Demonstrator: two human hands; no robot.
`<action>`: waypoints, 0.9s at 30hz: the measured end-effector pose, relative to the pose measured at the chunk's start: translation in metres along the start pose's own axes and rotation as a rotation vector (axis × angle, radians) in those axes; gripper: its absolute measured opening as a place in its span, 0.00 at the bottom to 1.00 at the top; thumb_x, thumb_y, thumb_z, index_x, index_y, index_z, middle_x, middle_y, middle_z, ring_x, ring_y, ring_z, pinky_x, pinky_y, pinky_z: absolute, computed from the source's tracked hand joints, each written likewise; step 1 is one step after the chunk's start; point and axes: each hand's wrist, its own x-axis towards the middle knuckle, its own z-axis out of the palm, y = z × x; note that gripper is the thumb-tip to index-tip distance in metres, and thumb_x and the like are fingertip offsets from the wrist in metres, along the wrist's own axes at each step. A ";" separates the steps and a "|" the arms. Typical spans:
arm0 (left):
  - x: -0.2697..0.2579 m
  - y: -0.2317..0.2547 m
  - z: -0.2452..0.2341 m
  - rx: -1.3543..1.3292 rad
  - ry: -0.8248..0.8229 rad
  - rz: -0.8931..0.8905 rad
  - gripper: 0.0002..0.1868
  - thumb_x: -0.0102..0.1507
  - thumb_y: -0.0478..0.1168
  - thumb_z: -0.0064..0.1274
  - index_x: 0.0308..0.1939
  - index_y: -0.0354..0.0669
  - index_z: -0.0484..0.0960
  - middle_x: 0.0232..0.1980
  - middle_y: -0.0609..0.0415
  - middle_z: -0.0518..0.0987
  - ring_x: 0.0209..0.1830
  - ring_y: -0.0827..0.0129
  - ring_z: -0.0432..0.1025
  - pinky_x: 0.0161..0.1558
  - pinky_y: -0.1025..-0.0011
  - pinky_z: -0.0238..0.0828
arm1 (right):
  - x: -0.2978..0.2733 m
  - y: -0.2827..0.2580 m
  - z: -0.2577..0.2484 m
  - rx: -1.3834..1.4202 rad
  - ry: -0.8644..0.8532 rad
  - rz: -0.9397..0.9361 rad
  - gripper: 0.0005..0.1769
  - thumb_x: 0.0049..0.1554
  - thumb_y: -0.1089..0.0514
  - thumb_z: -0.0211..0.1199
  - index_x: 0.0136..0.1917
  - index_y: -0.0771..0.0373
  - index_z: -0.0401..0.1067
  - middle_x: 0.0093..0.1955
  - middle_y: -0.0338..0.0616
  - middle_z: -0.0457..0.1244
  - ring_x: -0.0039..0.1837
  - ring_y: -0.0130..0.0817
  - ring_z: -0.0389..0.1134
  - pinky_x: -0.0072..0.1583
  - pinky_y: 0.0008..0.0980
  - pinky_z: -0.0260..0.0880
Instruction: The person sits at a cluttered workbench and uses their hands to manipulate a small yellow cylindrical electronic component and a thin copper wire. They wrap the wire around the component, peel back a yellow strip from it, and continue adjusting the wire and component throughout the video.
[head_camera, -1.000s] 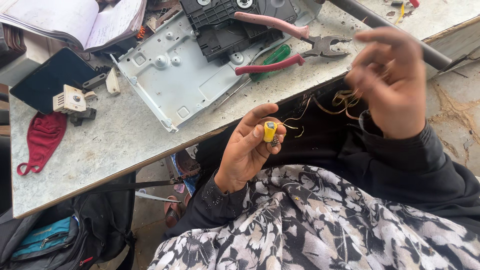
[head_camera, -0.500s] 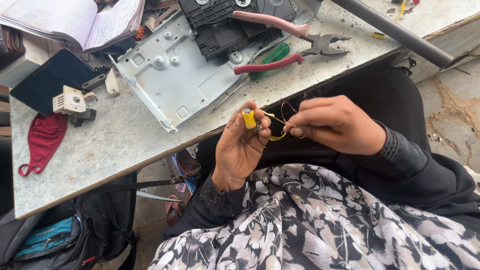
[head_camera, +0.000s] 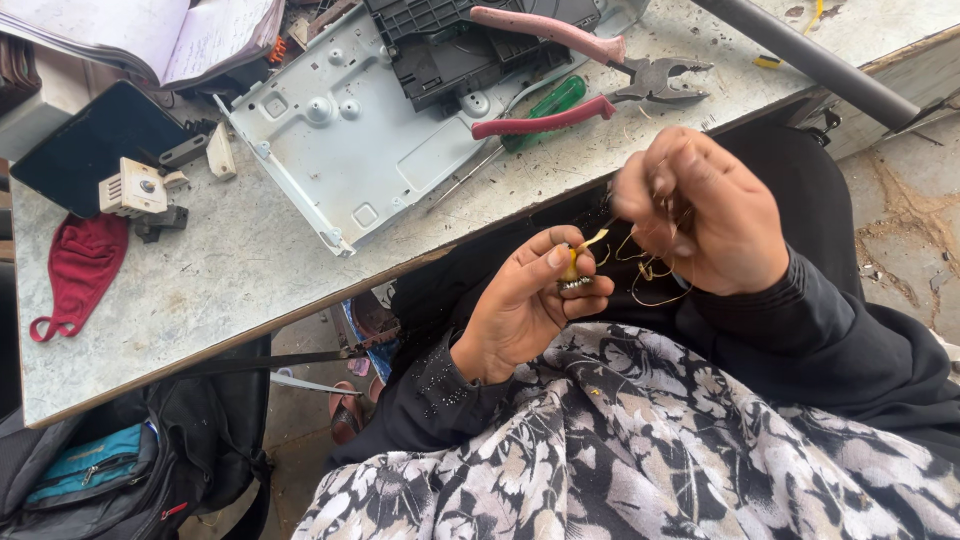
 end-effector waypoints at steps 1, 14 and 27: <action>0.000 0.000 0.000 0.009 0.024 -0.009 0.11 0.76 0.40 0.50 0.59 0.37 0.74 0.50 0.48 0.82 0.53 0.57 0.80 0.55 0.64 0.82 | 0.000 -0.002 0.000 -0.006 0.010 0.013 0.17 0.74 0.49 0.47 0.46 0.59 0.62 0.42 0.44 0.60 0.32 0.18 0.50 0.35 0.20 0.54; -0.009 0.012 -0.001 0.149 -0.046 0.213 0.07 0.77 0.37 0.51 0.55 0.35 0.76 0.50 0.46 0.83 0.58 0.57 0.79 0.60 0.62 0.80 | -0.019 -0.044 -0.059 -0.523 0.278 -0.476 0.21 0.79 0.53 0.41 0.46 0.62 0.61 0.36 0.37 0.56 0.33 0.22 0.55 0.37 0.23 0.58; -0.004 -0.010 0.023 0.142 0.007 0.463 0.24 0.77 0.32 0.40 0.78 0.40 0.62 0.76 0.44 0.68 0.79 0.58 0.61 0.80 0.61 0.59 | -0.005 0.018 0.043 -1.302 -0.074 -0.397 0.26 0.48 0.57 0.77 0.56 0.66 0.69 0.47 0.46 0.63 0.45 0.34 0.72 0.44 0.31 0.73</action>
